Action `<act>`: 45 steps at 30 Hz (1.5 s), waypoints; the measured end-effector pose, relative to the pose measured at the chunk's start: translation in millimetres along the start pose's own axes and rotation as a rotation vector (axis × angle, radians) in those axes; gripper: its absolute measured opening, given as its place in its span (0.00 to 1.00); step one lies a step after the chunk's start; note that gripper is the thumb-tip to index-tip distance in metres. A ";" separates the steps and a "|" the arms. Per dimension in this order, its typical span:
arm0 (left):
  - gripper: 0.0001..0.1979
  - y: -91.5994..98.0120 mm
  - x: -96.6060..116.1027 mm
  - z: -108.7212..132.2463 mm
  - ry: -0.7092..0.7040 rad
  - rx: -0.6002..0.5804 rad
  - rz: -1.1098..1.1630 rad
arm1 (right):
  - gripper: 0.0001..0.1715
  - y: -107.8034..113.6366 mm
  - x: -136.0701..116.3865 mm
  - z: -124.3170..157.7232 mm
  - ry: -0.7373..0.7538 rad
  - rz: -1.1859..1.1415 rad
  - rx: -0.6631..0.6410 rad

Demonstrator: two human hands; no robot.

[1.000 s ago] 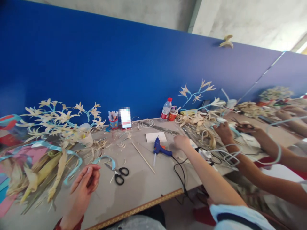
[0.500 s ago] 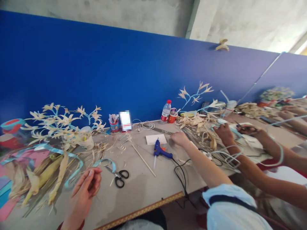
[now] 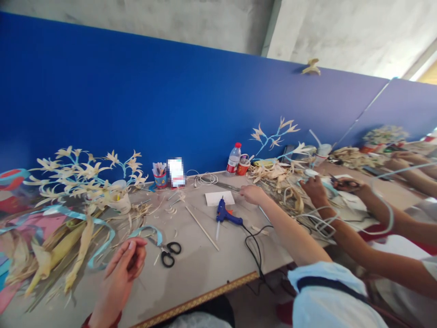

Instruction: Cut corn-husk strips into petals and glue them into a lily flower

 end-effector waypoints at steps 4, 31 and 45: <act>0.15 0.4 3.0 -0.3 -0.018 0.003 0.002 | 0.09 -12.0 -28.9 0.1 0.142 0.016 -0.049; 0.11 -80.1 -44.3 16.9 0.289 -0.285 0.233 | 0.07 180.7 -286.6 224.2 1.042 -0.370 1.142; 0.30 -12.1 -14.5 49.7 0.051 -0.109 0.131 | 0.18 3.0 18.1 -13.1 -0.217 0.055 -0.083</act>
Point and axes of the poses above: each hand's wrist, its own z-axis away from the middle knuckle, its own y-axis out of the back of the hand, x = y × z, the point moved 10 cm from there along -z, towards the middle knuckle, and after that the axes turned 12 degrees about z, right-handed, at the moved point
